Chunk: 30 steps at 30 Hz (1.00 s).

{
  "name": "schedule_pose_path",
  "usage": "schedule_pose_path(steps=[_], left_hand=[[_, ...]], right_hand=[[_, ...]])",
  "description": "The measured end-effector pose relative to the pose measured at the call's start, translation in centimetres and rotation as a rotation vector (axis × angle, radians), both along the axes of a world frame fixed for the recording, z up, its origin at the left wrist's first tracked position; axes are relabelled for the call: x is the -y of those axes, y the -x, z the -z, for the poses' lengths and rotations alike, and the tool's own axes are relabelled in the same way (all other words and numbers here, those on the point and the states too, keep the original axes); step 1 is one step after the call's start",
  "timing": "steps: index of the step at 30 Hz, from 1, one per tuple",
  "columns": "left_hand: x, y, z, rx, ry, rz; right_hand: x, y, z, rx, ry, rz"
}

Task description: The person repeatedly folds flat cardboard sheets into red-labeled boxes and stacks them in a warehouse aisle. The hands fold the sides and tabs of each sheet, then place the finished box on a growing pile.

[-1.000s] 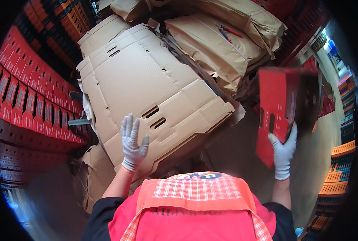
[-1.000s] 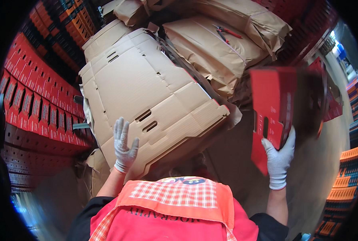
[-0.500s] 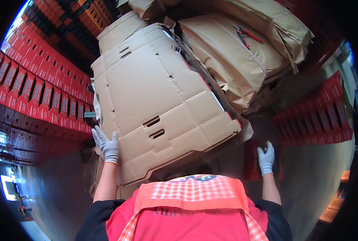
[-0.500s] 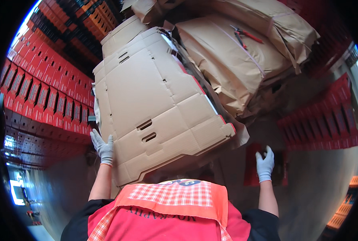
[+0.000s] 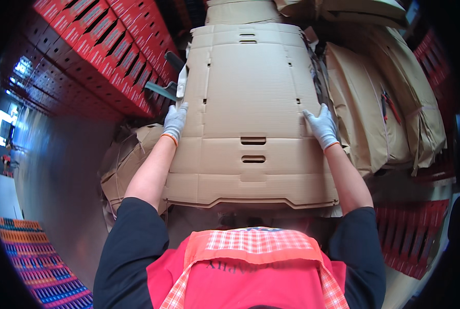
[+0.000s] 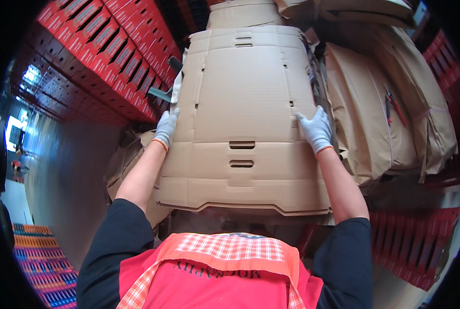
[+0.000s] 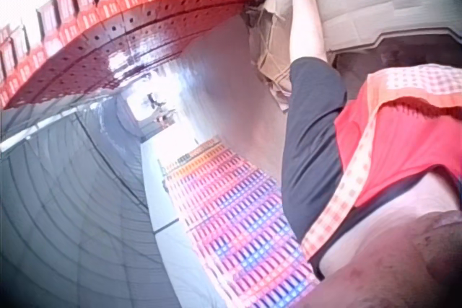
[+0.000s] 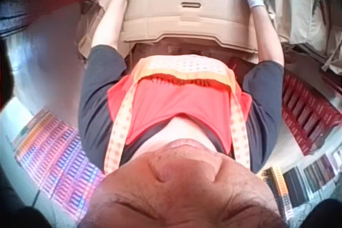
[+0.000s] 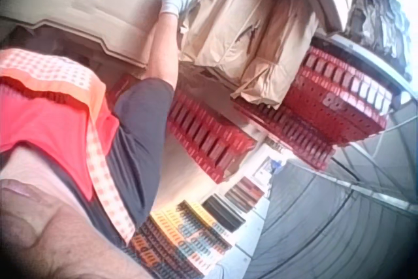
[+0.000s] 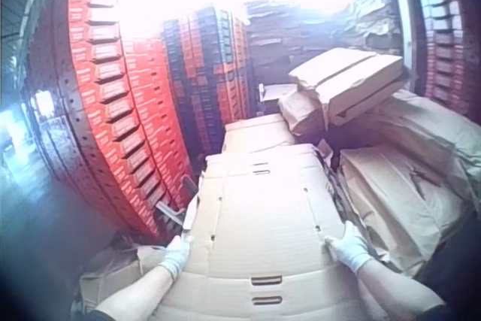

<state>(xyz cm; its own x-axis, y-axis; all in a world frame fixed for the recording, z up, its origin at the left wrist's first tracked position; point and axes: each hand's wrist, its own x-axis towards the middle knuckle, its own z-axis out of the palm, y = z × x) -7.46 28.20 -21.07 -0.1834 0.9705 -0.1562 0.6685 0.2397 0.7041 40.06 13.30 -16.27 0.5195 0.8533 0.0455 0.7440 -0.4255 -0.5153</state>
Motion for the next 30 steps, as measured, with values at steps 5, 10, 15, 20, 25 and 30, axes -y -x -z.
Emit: schedule_pose_path(steps=[5, 10, 15, 20, 25, 30], left_hand=[[3.1, 2.3, -3.1, 0.280, -0.176, 0.213], [4.6, 4.5, -5.6, 1.399, 0.379, 0.128], [6.8, -2.2, -9.3, 0.976, 0.193, 0.102], [12.1, -16.7, -6.1, -0.366, -0.194, 0.264], [8.3, -6.2, -4.6, -0.165, -0.733, 0.492], [11.4, 6.3, -9.2, -0.711, -1.130, 1.235]], right_hand=[[3.1, -0.8, -4.6, -0.017, 0.038, -0.139], [5.6, -5.4, -9.1, -1.278, 0.028, -0.049], [5.3, 0.3, -6.5, -0.972, -0.051, -0.058], [3.5, 16.1, -2.2, 0.332, -0.074, -0.396], [3.4, 11.3, -5.9, -0.035, -0.582, -0.841], [10.1, -0.5, -10.8, 0.697, -0.614, -0.793]])
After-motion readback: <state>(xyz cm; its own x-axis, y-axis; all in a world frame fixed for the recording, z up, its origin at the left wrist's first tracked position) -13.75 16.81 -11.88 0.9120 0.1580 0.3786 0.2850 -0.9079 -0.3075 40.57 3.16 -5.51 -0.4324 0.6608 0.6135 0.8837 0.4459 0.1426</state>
